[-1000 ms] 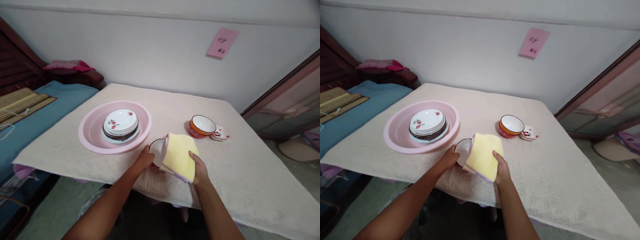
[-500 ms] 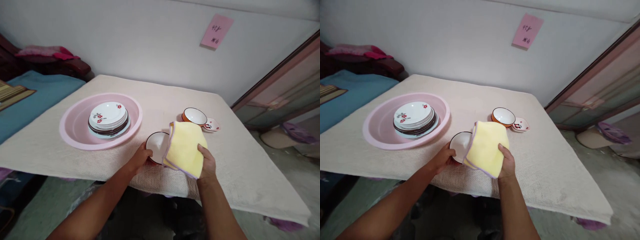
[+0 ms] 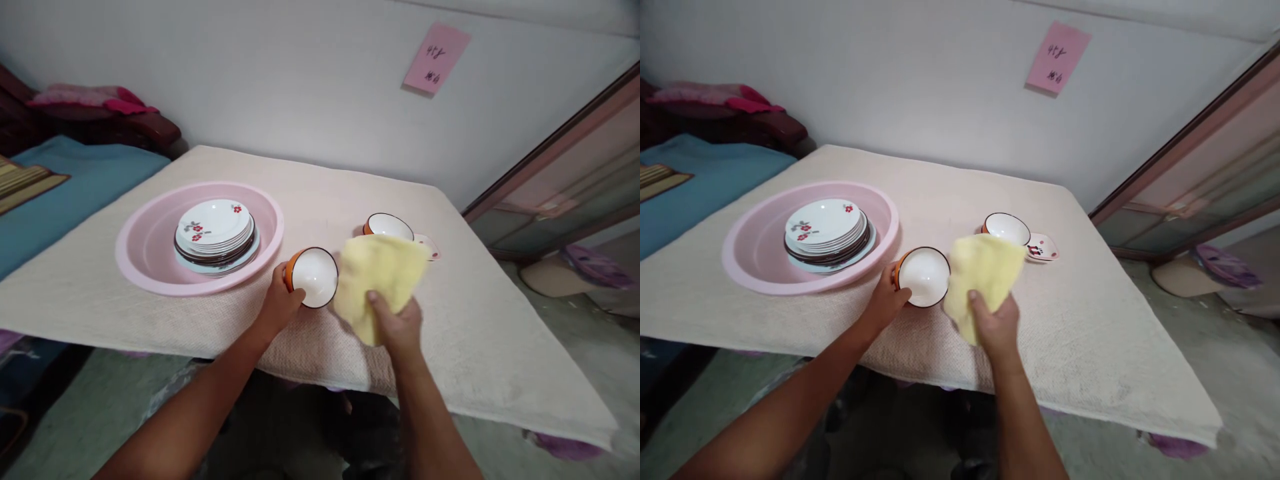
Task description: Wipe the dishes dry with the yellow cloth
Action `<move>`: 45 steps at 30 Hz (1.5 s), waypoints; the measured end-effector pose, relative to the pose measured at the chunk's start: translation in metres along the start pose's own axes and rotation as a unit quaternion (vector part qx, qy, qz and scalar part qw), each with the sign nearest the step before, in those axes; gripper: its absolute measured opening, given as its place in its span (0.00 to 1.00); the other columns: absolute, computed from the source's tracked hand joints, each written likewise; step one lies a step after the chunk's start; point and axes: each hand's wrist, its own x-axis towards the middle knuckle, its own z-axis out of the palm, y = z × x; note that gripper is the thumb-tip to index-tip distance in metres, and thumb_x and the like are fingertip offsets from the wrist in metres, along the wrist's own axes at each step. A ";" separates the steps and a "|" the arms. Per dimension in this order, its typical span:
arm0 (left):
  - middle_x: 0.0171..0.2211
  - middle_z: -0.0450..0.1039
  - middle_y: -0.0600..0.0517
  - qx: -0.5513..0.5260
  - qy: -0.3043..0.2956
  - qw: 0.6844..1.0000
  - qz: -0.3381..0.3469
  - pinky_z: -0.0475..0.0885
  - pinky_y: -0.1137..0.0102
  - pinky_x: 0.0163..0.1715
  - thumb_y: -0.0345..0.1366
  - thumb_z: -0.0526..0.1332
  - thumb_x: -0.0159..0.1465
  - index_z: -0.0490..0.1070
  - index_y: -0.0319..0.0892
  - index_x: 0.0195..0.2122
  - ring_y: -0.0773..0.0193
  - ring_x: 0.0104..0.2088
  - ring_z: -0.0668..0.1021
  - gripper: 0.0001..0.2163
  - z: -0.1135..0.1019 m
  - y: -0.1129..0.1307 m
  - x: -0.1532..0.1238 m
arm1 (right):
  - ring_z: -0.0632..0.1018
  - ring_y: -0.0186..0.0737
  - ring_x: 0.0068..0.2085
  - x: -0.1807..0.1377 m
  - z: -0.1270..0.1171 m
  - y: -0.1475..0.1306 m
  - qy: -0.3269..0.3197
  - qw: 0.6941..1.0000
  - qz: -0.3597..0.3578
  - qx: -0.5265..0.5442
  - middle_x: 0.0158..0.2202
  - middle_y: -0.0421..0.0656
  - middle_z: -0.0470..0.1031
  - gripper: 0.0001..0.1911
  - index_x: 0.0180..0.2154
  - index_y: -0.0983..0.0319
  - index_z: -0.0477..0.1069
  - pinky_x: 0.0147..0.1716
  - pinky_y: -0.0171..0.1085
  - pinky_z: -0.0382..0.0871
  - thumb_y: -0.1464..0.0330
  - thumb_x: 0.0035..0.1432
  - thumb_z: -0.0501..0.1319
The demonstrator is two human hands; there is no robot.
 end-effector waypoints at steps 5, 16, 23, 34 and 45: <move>0.45 0.70 0.48 -0.006 -0.023 0.999 0.041 0.70 0.63 0.41 0.35 0.58 0.55 0.60 0.44 0.52 0.60 0.41 0.74 0.22 0.005 0.008 -0.007 | 0.71 0.49 0.42 -0.022 0.038 -0.009 -0.193 0.920 -0.216 -0.263 0.39 0.49 0.71 0.16 0.41 0.62 0.67 0.41 0.47 0.66 0.62 0.50 0.61; 0.50 0.68 0.45 0.183 -0.022 0.977 0.112 0.66 0.58 0.48 0.43 0.56 0.60 0.59 0.46 0.57 0.53 0.47 0.73 0.24 -0.015 0.020 -0.018 | 0.68 0.49 0.46 -0.029 0.058 0.006 -0.273 0.828 -0.300 -0.386 0.41 0.50 0.71 0.15 0.45 0.62 0.69 0.50 0.49 0.57 0.67 0.56 0.57; 0.48 0.69 0.45 0.040 -0.009 0.997 0.067 0.67 0.60 0.47 0.43 0.55 0.60 0.61 0.41 0.54 0.56 0.46 0.73 0.21 0.005 0.011 -0.022 | 0.72 0.43 0.35 -0.040 0.070 0.011 -0.229 0.894 -0.235 -0.305 0.32 0.47 0.73 0.09 0.36 0.63 0.72 0.35 0.40 0.64 0.67 0.56 0.55; 0.47 0.71 0.48 0.015 -0.016 0.995 0.097 0.66 0.63 0.50 0.36 0.54 0.59 0.66 0.41 0.50 0.59 0.47 0.73 0.17 -0.011 0.021 -0.012 | 0.68 0.50 0.49 -0.037 0.066 0.002 -0.311 0.809 -0.331 -0.373 0.45 0.52 0.72 0.17 0.46 0.65 0.69 0.52 0.50 0.58 0.73 0.53 0.57; 0.46 0.71 0.48 0.082 -0.006 0.992 0.098 0.67 0.61 0.48 0.35 0.54 0.59 0.65 0.43 0.50 0.58 0.45 0.73 0.18 -0.007 0.016 -0.015 | 0.69 0.47 0.48 -0.026 0.034 -0.020 -0.315 0.879 -0.225 -0.277 0.47 0.47 0.69 0.21 0.48 0.59 0.64 0.49 0.48 0.59 0.61 0.52 0.62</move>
